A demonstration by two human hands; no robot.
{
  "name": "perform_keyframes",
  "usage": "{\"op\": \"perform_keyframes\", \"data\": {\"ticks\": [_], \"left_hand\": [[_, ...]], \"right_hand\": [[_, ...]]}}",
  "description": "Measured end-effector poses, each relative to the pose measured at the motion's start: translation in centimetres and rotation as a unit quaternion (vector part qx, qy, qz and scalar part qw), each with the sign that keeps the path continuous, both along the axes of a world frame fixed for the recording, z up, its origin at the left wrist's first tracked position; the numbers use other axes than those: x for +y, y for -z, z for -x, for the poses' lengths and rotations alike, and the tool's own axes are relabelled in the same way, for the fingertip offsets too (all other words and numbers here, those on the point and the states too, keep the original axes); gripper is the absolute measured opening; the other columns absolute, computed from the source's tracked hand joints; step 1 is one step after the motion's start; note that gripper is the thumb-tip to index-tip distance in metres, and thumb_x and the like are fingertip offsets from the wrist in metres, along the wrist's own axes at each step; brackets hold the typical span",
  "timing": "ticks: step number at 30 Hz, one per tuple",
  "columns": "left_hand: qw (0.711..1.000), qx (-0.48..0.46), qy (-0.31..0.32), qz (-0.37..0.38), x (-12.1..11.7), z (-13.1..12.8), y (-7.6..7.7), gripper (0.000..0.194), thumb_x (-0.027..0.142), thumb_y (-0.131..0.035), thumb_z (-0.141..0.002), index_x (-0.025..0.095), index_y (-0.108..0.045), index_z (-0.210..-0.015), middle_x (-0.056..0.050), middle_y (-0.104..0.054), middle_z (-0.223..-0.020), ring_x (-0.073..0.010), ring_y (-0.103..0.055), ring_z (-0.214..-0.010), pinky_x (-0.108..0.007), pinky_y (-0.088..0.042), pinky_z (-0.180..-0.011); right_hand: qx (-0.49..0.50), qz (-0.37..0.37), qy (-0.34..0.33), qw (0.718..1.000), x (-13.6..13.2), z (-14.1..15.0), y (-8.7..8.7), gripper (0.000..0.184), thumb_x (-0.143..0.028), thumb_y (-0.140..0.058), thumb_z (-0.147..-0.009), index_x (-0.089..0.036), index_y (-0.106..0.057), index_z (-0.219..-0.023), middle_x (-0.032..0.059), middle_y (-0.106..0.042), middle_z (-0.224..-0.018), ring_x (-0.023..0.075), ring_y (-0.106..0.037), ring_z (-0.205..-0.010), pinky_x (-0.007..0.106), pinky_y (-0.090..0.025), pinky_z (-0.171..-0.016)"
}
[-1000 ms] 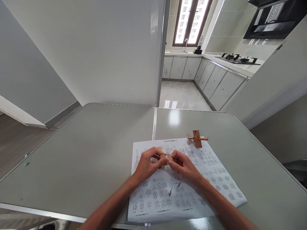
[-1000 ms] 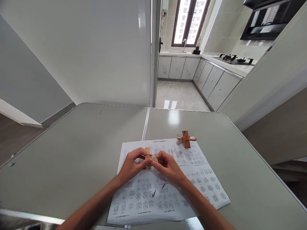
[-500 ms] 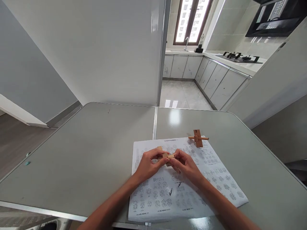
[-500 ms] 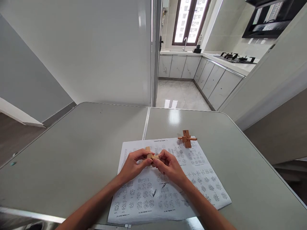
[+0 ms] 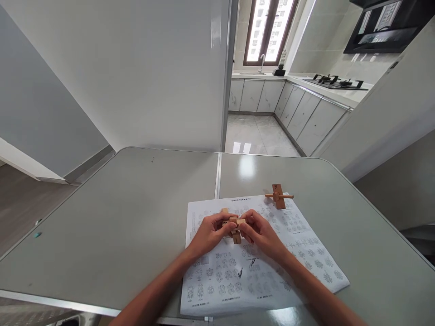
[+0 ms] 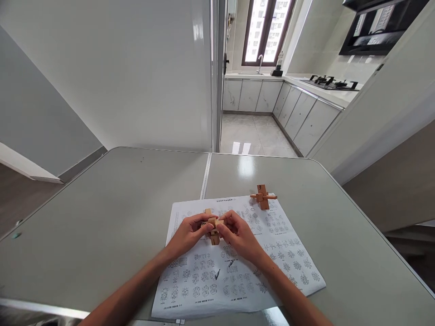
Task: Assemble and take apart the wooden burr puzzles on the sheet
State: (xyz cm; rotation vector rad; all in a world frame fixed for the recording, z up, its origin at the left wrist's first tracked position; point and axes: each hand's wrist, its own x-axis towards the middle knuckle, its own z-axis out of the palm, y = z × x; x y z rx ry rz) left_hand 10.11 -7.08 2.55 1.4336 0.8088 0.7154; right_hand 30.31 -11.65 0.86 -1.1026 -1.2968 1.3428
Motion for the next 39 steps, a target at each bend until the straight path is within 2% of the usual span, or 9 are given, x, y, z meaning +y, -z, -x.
{"op": "perform_keyframes", "data": {"ticks": [8,12,16,18,21,24,28,34,39], "left_hand": [[0.999,-0.03,0.004,0.024,0.0,0.0,0.4,0.04,0.047,-0.074,-0.093,0.016,-0.077,-0.117,-0.01,-0.076,-0.102,-0.0214,-0.07,-0.091,-0.035,-0.057,-0.084],[1.0,-0.002,0.006,-0.008,-0.2,0.0,0.3,0.041,0.044,-0.074,-0.093,0.019,-0.071,-0.124,-0.007,-0.074,-0.099,-0.0205,-0.07,-0.09,-0.035,-0.057,-0.085],[0.994,0.03,0.029,-0.1,-0.6,0.2,0.4,0.074,0.039,-0.095,-0.069,0.025,-0.062,-0.134,-0.006,-0.069,-0.117,-0.0221,-0.068,-0.099,-0.036,-0.057,-0.09],[0.99,0.05,0.026,-0.133,-0.6,0.2,0.6,0.084,0.039,-0.098,-0.063,0.026,-0.059,-0.136,-0.007,-0.068,-0.12,-0.0214,-0.067,-0.097,-0.034,-0.058,-0.086],[0.987,0.068,0.014,-0.148,-0.6,0.2,0.7,0.073,0.04,-0.094,-0.07,0.024,-0.061,-0.133,-0.006,-0.068,-0.118,-0.0188,-0.067,-0.09,-0.031,-0.059,-0.081],[0.987,0.065,0.02,-0.143,-0.5,0.2,0.5,0.063,0.04,-0.09,-0.075,0.023,-0.064,-0.13,-0.005,-0.071,-0.114,-0.0193,-0.068,-0.092,-0.032,-0.059,-0.085],[0.989,0.065,0.02,-0.133,-0.5,0.2,0.1,0.063,0.039,-0.091,-0.074,0.021,-0.067,-0.128,-0.003,-0.072,-0.105,-0.0196,-0.069,-0.089,-0.033,-0.06,-0.085],[0.991,0.062,0.009,-0.12,-0.8,0.1,0.0,0.061,0.035,-0.09,-0.073,0.021,-0.068,-0.128,-0.004,-0.074,-0.108,-0.0207,-0.071,-0.091,-0.034,-0.061,-0.088],[0.994,0.029,-0.022,-0.108,-0.9,0.1,-0.3,0.062,0.033,-0.09,-0.074,0.023,-0.067,-0.131,-0.006,-0.074,-0.116,-0.0234,-0.072,-0.101,-0.036,-0.059,-0.094]], "right_hand": [[-0.003,-0.002,0.01,1.0,-0.1,0.2,0.2,0.036,-0.057,-0.064,-0.1,-0.023,-0.057,-0.088,-0.005,-0.057,-0.064,0.0112,-0.047,-0.053,0.025,-0.038,-0.052],[0.008,0.005,0.019,1.0,0.1,0.2,0.3,0.037,-0.057,-0.064,-0.1,-0.023,-0.057,-0.088,-0.0064,-0.056,-0.058,0.0112,-0.047,-0.05,0.025,-0.038,-0.051],[0.026,0.016,0.041,0.999,0.2,0.2,0.5,0.038,-0.059,-0.062,-0.1,-0.023,-0.056,-0.088,-0.0082,-0.053,-0.052,0.0104,-0.045,-0.045,0.024,-0.036,-0.048],[0.033,0.019,0.042,0.998,0.2,0.3,0.7,0.039,-0.059,-0.062,-0.1,-0.023,-0.055,-0.086,-0.0084,-0.053,-0.05,0.01,-0.044,-0.043,0.023,-0.035,-0.046],[0.04,0.022,0.042,0.998,0.1,0.5,1.1,0.038,-0.058,-0.063,-0.1,-0.023,-0.055,-0.086,-0.0077,-0.055,-0.051,0.0098,-0.046,-0.043,0.023,-0.035,-0.046],[0.045,0.023,0.048,0.998,0.0,0.7,1.4,0.038,-0.057,-0.066,-0.099,-0.023,-0.055,-0.086,-0.0074,-0.056,-0.053,0.0101,-0.047,-0.045,0.023,-0.036,-0.047],[0.044,0.026,0.053,0.997,0.1,0.8,1.4,0.038,-0.057,-0.068,-0.098,-0.023,-0.056,-0.085,-0.0074,-0.055,-0.054,0.0105,-0.047,-0.046,0.023,-0.036,-0.047],[0.055,0.039,0.046,0.997,0.0,0.8,1.1,0.036,-0.056,-0.067,-0.099,-0.023,-0.057,-0.088,-0.0071,-0.055,-0.056,0.01,-0.047,-0.047,0.023,-0.036,-0.048],[0.064,0.015,0.021,0.998,0.0,0.6,1.3,0.043,-0.062,-0.056,-0.102,-0.023,-0.062,-0.119,-0.0055,-0.057,-0.062,0.0115,-0.048,-0.049,0.025,-0.041,-0.05]]}}
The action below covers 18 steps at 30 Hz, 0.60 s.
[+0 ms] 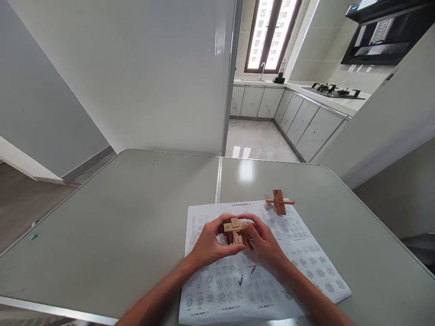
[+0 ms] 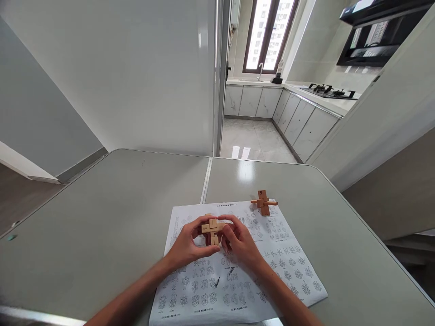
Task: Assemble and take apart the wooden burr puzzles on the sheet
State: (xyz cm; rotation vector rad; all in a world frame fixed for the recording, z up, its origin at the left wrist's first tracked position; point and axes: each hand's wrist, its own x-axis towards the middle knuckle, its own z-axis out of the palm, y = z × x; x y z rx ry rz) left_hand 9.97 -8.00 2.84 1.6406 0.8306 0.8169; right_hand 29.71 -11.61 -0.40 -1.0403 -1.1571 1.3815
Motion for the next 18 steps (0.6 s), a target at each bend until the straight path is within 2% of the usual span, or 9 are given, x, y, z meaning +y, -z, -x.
{"op": "perform_keyframes", "data": {"ticks": [2,5,8,10,12,14,18], "left_hand": [[0.999,-0.027,-0.032,0.029,0.2,0.1,-0.1,0.064,0.034,-0.091,-0.074,0.022,-0.066,-0.132,-0.008,-0.075,-0.115,-0.0244,-0.072,-0.103,-0.036,-0.059,-0.095],[0.988,-0.089,-0.1,0.083,1.0,0.4,-0.1,0.064,0.037,-0.091,-0.074,0.019,-0.065,-0.13,-0.01,-0.076,-0.118,-0.0248,-0.073,-0.103,-0.037,-0.059,-0.095],[0.969,-0.138,-0.168,0.115,1.8,0.7,0.1,0.062,0.042,-0.089,-0.077,0.019,-0.065,-0.129,-0.01,-0.075,-0.119,-0.0241,-0.073,-0.103,-0.036,-0.059,-0.094],[0.961,-0.149,-0.199,0.124,2.3,0.9,0.3,0.061,0.045,-0.087,-0.078,0.019,-0.064,-0.129,-0.009,-0.076,-0.114,-0.0224,-0.072,-0.1,-0.034,-0.059,-0.09],[0.958,-0.147,-0.211,0.128,2.5,1.1,0.4,0.062,0.046,-0.086,-0.079,0.02,-0.064,-0.13,-0.008,-0.076,-0.112,-0.0214,-0.072,-0.098,-0.033,-0.059,-0.088],[0.959,-0.142,-0.21,0.13,2.5,1.1,0.4,0.063,0.047,-0.086,-0.079,0.019,-0.064,-0.131,-0.009,-0.076,-0.115,-0.0222,-0.072,-0.1,-0.033,-0.06,-0.089],[0.967,-0.128,-0.185,0.12,2.2,0.9,0.3,0.066,0.046,-0.087,-0.078,0.019,-0.062,-0.133,-0.011,-0.075,-0.123,-0.0246,-0.072,-0.107,-0.035,-0.06,-0.093]], "right_hand": [[0.0,-0.019,-0.005,1.0,0.0,-0.1,0.1,0.047,-0.063,-0.046,-0.105,-0.025,-0.058,-0.13,-0.0014,-0.064,-0.075,0.0128,-0.051,-0.052,0.027,-0.043,-0.052],[-0.081,-0.065,0.014,0.995,0.1,0.0,0.0,0.038,-0.054,-0.047,-0.107,-0.026,-0.06,-0.128,0.0036,-0.069,-0.091,0.0165,-0.059,-0.066,0.03,-0.05,-0.06],[-0.22,-0.15,0.037,0.963,0.1,0.2,0.0,0.023,-0.039,-0.058,-0.103,-0.025,-0.065,-0.119,0.0078,-0.069,-0.105,0.0214,-0.065,-0.086,0.035,-0.056,-0.077],[-0.282,-0.212,0.044,0.934,0.0,0.4,0.2,0.021,-0.03,-0.06,-0.1,-0.026,-0.066,-0.12,0.0101,-0.067,-0.116,0.0245,-0.066,-0.098,0.04,-0.058,-0.087],[-0.321,-0.25,0.042,0.912,-0.1,0.6,0.6,0.028,-0.024,-0.061,-0.098,-0.028,-0.065,-0.125,0.0118,-0.064,-0.125,0.0275,-0.066,-0.108,0.045,-0.058,-0.094],[-0.35,-0.256,0.027,0.901,-0.1,0.7,0.9,0.035,-0.02,-0.061,-0.097,-0.03,-0.064,-0.13,0.0132,-0.061,-0.129,0.0297,-0.066,-0.112,0.048,-0.06,-0.094],[-0.385,-0.234,0.003,0.893,-0.2,0.7,1.2,0.038,-0.018,-0.061,-0.097,-0.032,-0.064,-0.132,0.0141,-0.059,-0.133,0.0287,-0.068,-0.101,0.049,-0.063,-0.086]]}}
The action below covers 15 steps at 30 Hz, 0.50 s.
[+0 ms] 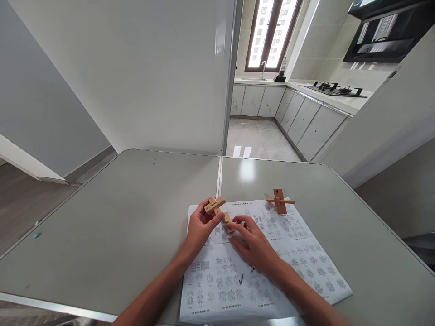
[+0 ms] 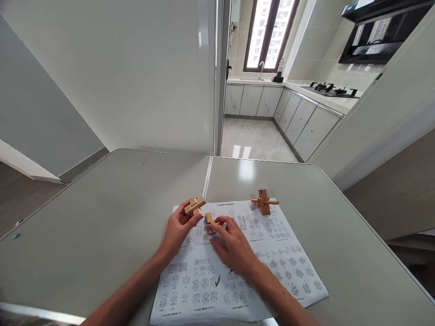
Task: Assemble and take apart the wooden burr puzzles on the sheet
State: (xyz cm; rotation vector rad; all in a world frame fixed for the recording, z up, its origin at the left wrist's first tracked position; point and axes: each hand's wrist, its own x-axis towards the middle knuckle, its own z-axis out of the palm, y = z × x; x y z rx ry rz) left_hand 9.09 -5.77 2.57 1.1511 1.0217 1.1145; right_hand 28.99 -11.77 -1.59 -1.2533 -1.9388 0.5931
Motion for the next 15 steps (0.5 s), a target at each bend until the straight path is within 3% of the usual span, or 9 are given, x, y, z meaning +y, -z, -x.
{"op": "perform_keyframes", "data": {"ticks": [5,15], "left_hand": [[0.998,0.049,0.036,-0.035,-0.56,-0.32,-0.18,0.063,0.043,-0.085,-0.081,0.019,-0.061,-0.134,-0.01,-0.074,-0.12,-0.0223,-0.072,-0.1,-0.036,-0.06,-0.092],[0.989,0.114,0.064,-0.064,-0.73,-0.61,0.55,0.063,0.044,-0.085,-0.081,0.02,-0.06,-0.134,-0.009,-0.072,-0.121,-0.0224,-0.072,-0.1,-0.035,-0.06,-0.089]], "right_hand": [[0.005,0.0,0.018,1.0,0.15,-0.21,0.01,0.024,-0.02,-0.062,-0.098,-0.03,-0.067,-0.118,0.0118,-0.06,-0.132,0.0291,-0.066,-0.11,0.046,-0.061,-0.09],[-0.006,-0.014,0.043,0.999,0.7,-0.26,0.41,0.025,-0.021,-0.066,-0.096,-0.029,-0.068,-0.119,0.0099,-0.068,-0.113,0.0296,-0.066,-0.106,0.044,-0.059,-0.086]]}}
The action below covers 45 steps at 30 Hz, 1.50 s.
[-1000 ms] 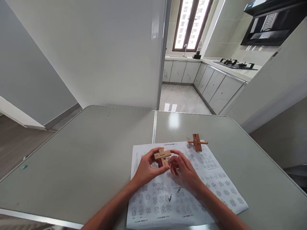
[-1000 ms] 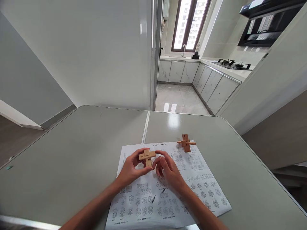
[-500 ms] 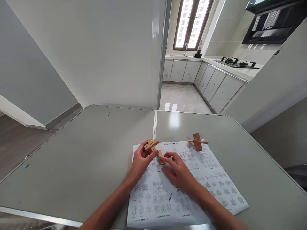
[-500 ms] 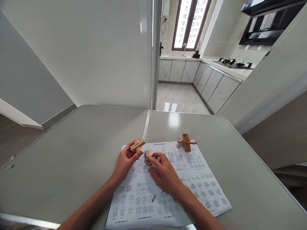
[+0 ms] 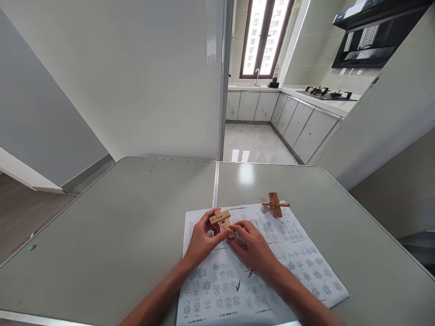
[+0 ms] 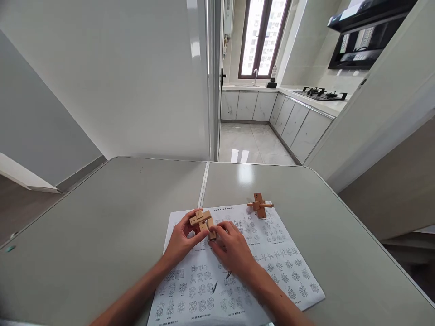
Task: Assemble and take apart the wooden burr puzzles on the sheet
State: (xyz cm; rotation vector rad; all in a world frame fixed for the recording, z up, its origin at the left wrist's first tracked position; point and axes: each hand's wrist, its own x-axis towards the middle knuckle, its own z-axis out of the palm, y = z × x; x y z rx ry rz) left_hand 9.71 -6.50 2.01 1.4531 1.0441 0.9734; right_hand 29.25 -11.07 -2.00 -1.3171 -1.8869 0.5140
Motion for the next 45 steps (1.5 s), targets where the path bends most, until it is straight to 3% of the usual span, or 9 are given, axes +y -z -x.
{"op": "perform_keyframes", "data": {"ticks": [4,7,10,14,19,26,31,41,45], "left_hand": [[1.0,0.0,-0.003,-0.003,0.1,0.1,0.1,0.063,0.043,-0.085,-0.082,0.021,-0.059,-0.134,-0.009,-0.072,-0.124,-0.0221,-0.072,-0.102,-0.034,-0.06,-0.089],[1.0,-0.001,0.0,-0.001,0.2,0.1,0.1,0.063,0.043,-0.085,-0.082,0.021,-0.059,-0.135,-0.008,-0.072,-0.123,-0.0223,-0.072,-0.103,-0.034,-0.06,-0.089],[1.0,-0.002,0.002,0.0,0.2,0.1,0.0,0.065,0.043,-0.085,-0.081,0.021,-0.059,-0.135,-0.009,-0.072,-0.124,-0.0224,-0.072,-0.102,-0.034,-0.061,-0.088],[1.0,-0.004,-0.003,0.002,0.2,0.0,0.2,0.065,0.043,-0.086,-0.08,0.021,-0.059,-0.134,-0.009,-0.072,-0.123,-0.0216,-0.073,-0.1,-0.034,-0.06,-0.088],[1.0,0.002,-0.013,-0.001,0.2,0.1,0.1,0.064,0.042,-0.085,-0.08,0.02,-0.059,-0.135,-0.008,-0.073,-0.121,-0.0213,-0.072,-0.099,-0.034,-0.06,-0.087],[1.0,0.0,-0.016,0.004,0.2,0.1,-0.2,0.064,0.045,-0.085,-0.081,0.021,-0.06,-0.135,-0.008,-0.074,-0.121,-0.021,-0.072,-0.098,-0.034,-0.06,-0.087],[1.0,-0.003,-0.009,0.004,0.2,0.0,0.1,0.063,0.045,-0.085,-0.08,0.02,-0.061,-0.133,-0.009,-0.074,-0.12,-0.0222,-0.073,-0.099,-0.035,-0.06,-0.088],[1.0,-0.002,0.005,0.017,0.1,0.0,-0.3,0.064,0.043,-0.086,-0.08,0.019,-0.059,-0.133,-0.01,-0.073,-0.122,-0.0239,-0.073,-0.102,-0.037,-0.06,-0.089],[1.0,-0.005,0.006,0.022,0.1,0.0,-0.3,0.063,0.043,-0.086,-0.079,0.019,-0.06,-0.131,-0.01,-0.075,-0.119,-0.024,-0.073,-0.099,-0.037,-0.06,-0.088]], "right_hand": [[0.036,0.026,0.012,0.999,0.1,-0.2,-0.3,0.016,-0.026,-0.065,-0.098,-0.029,-0.071,-0.112,0.0088,-0.07,-0.112,0.0291,-0.067,-0.103,0.044,-0.057,-0.087],[0.123,0.089,0.026,0.988,0.0,-0.4,-0.9,0.016,-0.037,-0.065,-0.1,-0.028,-0.071,-0.112,0.0072,-0.073,-0.107,0.0257,-0.068,-0.091,0.041,-0.056,-0.083],[0.244,0.15,0.028,0.958,0.2,-0.7,-1.6,0.028,-0.049,-0.066,-0.1,-0.026,-0.068,-0.116,0.0061,-0.075,-0.103,0.0237,-0.069,-0.088,0.036,-0.056,-0.079],[0.384,0.202,0.017,0.901,0.6,-0.9,-2.4,0.039,-0.055,-0.074,-0.093,-0.024,-0.063,-0.112,0.0082,-0.076,-0.114,0.0223,-0.069,-0.094,0.033,-0.053,-0.079],[0.456,0.233,0.005,0.859,0.7,-0.9,-2.7,0.044,-0.054,-0.082,-0.087,-0.024,-0.059,-0.109,0.0109,-0.076,-0.119,0.0193,-0.068,-0.082,0.032,-0.053,-0.073],[0.46,0.25,-0.026,0.852,0.8,-1.1,-2.1,0.058,-0.052,-0.081,-0.088,-0.026,-0.061,-0.136,0.012,-0.073,-0.126,0.021,-0.073,-0.085,0.039,-0.059,-0.082],[0.435,0.251,-0.043,0.863,0.8,-1.2,-2.1,0.052,-0.052,-0.082,-0.087,-0.025,-0.07,-0.13,0.0082,-0.073,-0.118,0.0205,-0.073,-0.085,0.04,-0.06,-0.084],[0.431,0.259,-0.056,0.863,0.5,-0.9,-2.2,0.045,-0.044,-0.082,-0.088,-0.025,-0.072,-0.128,0.0033,-0.072,-0.099,0.0188,-0.072,-0.078,0.036,-0.06,-0.079],[0.432,0.257,-0.046,0.863,0.5,-0.9,-2.3,0.037,-0.047,-0.078,-0.091,-0.024,-0.074,-0.12,0.0071,-0.072,-0.114,0.0202,-0.073,-0.085,0.035,-0.059,-0.078]]}}
